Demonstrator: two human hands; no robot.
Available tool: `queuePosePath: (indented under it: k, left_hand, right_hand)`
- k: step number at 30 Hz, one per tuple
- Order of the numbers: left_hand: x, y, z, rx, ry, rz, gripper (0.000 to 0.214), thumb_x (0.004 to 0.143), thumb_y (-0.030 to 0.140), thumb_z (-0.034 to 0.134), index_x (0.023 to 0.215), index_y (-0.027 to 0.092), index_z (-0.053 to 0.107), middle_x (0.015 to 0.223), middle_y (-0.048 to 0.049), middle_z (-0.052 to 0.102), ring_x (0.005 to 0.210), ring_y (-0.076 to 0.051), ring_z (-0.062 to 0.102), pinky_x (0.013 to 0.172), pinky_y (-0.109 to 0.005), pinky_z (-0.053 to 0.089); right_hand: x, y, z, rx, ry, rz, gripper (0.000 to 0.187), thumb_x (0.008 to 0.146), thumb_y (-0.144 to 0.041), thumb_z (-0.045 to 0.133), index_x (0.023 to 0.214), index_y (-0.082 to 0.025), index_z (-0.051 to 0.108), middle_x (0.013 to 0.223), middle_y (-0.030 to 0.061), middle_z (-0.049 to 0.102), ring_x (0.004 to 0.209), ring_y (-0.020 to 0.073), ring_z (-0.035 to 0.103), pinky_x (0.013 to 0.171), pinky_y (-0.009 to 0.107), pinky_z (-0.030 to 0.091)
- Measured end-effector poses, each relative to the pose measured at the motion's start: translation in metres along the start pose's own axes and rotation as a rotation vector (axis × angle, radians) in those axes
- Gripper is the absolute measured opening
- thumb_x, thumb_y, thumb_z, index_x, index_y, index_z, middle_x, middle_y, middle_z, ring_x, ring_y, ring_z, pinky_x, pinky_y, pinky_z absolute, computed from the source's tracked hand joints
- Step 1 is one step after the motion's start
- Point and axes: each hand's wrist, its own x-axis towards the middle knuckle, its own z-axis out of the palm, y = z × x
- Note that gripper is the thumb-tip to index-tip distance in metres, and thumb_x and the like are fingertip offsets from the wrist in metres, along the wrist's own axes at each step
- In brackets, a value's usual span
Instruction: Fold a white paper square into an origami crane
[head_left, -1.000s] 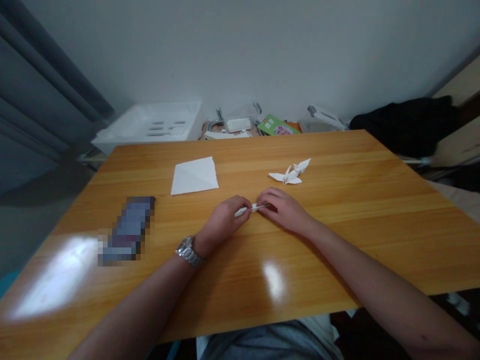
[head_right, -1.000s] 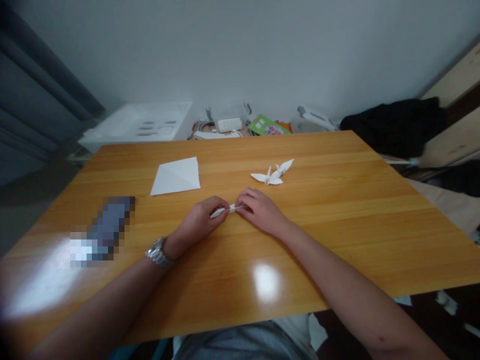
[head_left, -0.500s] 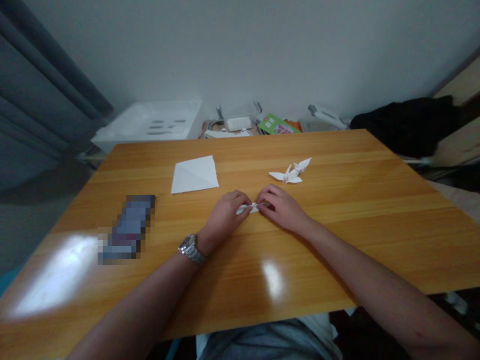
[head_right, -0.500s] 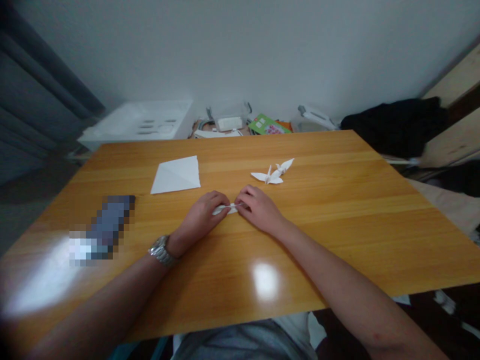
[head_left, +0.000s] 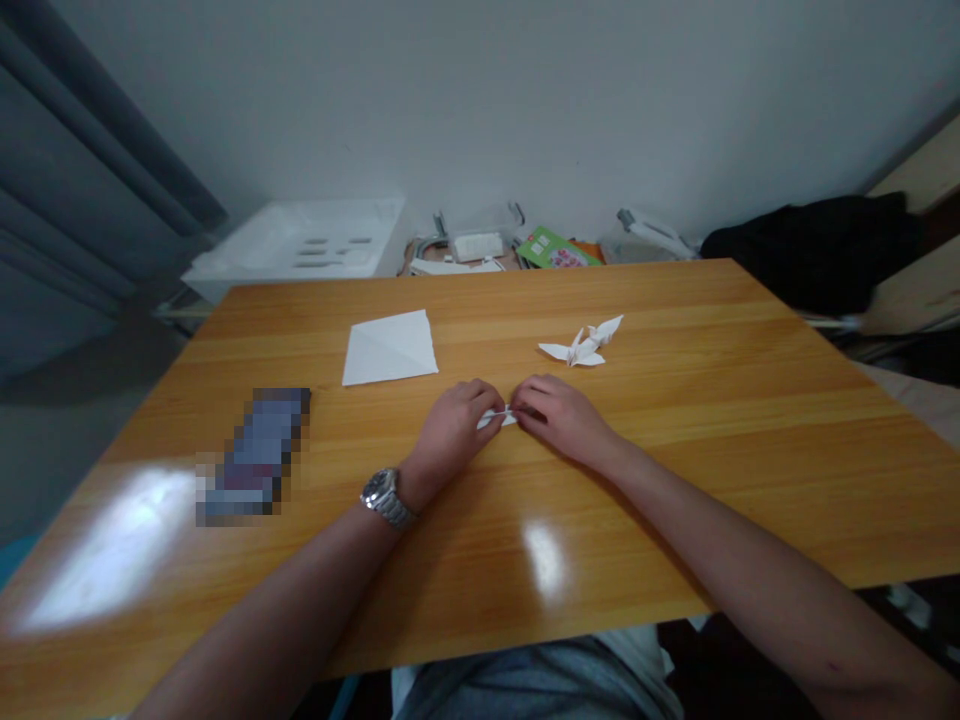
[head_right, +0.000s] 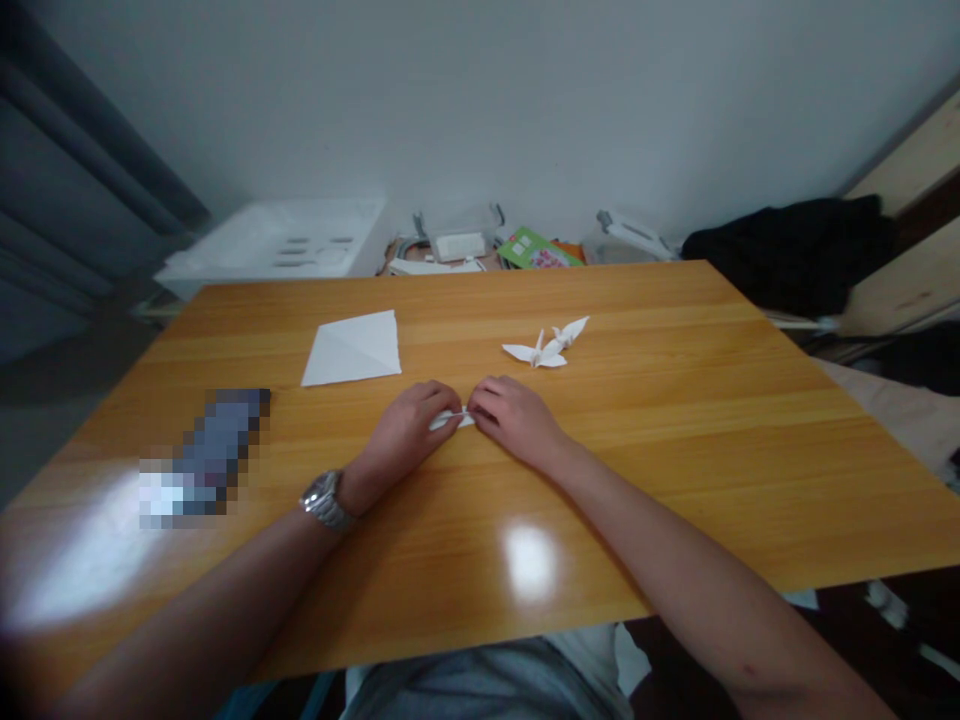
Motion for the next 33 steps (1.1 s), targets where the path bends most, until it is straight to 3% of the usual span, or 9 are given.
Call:
queuePosePath:
  k: [13,19,25,33]
  left_hand:
    - [-0.002,0.006,-0.010,0.181,-0.061,0.114,0.018,0.102,0.029,0.055,0.099,0.018,0.068,0.108,-0.0074,0.070,0.096,-0.023,0.062,0.089,-0.038,0.048]
    - [-0.010,0.008,-0.012,0.235,-0.139,0.176,0.027,0.104,0.032,0.050,0.119,0.016,0.066,0.117,-0.0095,0.070,0.102,-0.024,0.065,0.093,-0.039,0.050]
    - [-0.014,0.024,-0.011,0.329,-0.158,0.128,0.041,0.100,0.034,0.059,0.135,0.013,0.057,0.126,-0.0118,0.066,0.114,-0.029,0.059,0.100,-0.044,0.046]
    - [-0.016,0.034,-0.010,0.378,-0.148,0.065,0.044,0.102,0.036,0.054,0.139,0.013,0.054,0.132,-0.0133,0.063,0.119,-0.030,0.057,0.104,-0.046,0.041]
  right_hand:
    - [-0.003,0.004,-0.007,-0.144,-0.021,-0.177,0.015,0.098,-0.019,0.059,0.100,-0.019,0.074,0.109,0.0111,0.073,0.099,0.0245,0.065,0.087,0.040,0.051]
    - [-0.009,0.010,-0.007,-0.230,-0.052,-0.187,0.022,0.102,-0.026,0.056,0.113,-0.017,0.073,0.119,0.0115,0.074,0.104,0.0256,0.070,0.091,0.042,0.053]
    - [-0.011,0.008,-0.013,-0.260,-0.104,-0.106,0.033,0.103,-0.034,0.054,0.129,-0.018,0.066,0.140,0.0153,0.063,0.127,0.0299,0.060,0.105,0.049,0.050]
    - [-0.013,0.005,-0.020,-0.296,-0.170,-0.063,0.046,0.102,-0.044,0.051,0.142,-0.022,0.059,0.148,0.0164,0.052,0.137,0.0339,0.048,0.112,0.054,0.044]
